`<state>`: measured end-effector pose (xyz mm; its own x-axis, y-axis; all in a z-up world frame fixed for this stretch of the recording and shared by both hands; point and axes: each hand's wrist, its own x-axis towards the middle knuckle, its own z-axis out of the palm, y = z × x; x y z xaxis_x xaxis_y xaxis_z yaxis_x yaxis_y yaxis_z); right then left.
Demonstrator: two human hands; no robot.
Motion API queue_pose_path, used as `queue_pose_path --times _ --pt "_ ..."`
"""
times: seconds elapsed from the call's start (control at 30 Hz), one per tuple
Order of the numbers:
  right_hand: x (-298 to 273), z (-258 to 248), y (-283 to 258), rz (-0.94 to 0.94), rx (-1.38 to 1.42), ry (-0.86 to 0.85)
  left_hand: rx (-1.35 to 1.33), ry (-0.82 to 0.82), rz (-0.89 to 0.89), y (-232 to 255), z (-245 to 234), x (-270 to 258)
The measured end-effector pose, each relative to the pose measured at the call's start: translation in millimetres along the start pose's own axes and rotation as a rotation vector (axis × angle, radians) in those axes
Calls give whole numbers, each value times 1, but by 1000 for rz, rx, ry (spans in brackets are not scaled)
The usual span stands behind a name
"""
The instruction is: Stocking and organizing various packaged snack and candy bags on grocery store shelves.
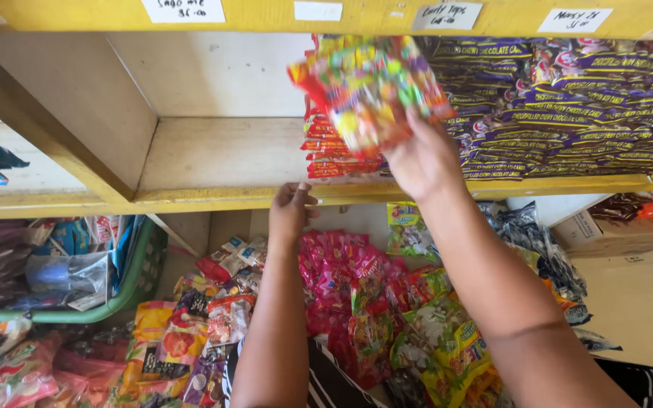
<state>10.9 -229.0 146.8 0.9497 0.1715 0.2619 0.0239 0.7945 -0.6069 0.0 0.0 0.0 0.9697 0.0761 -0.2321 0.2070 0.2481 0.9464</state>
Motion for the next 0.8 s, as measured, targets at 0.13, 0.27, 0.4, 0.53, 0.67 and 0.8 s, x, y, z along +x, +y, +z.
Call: queue_pose_path --times 0.13,0.27,0.4,0.53,0.67,0.8 --pt "119 -47 7 -92 15 49 -1 -26 -9 -12 1 10" --pt "161 -21 7 -117 -67 418 -3 -42 -22 -16 -1 8" --pt "166 -68 1 -51 -243 306 16 -51 -2 -10 3 11" --pt "97 -38 -16 7 -160 305 -2 -54 17 -11 1 7" --pt "51 -6 -16 -54 -800 160 -9 -56 15 -10 5 15" --pt "46 44 -28 -519 -1785 -28 -14 -70 8 -12 7 11"
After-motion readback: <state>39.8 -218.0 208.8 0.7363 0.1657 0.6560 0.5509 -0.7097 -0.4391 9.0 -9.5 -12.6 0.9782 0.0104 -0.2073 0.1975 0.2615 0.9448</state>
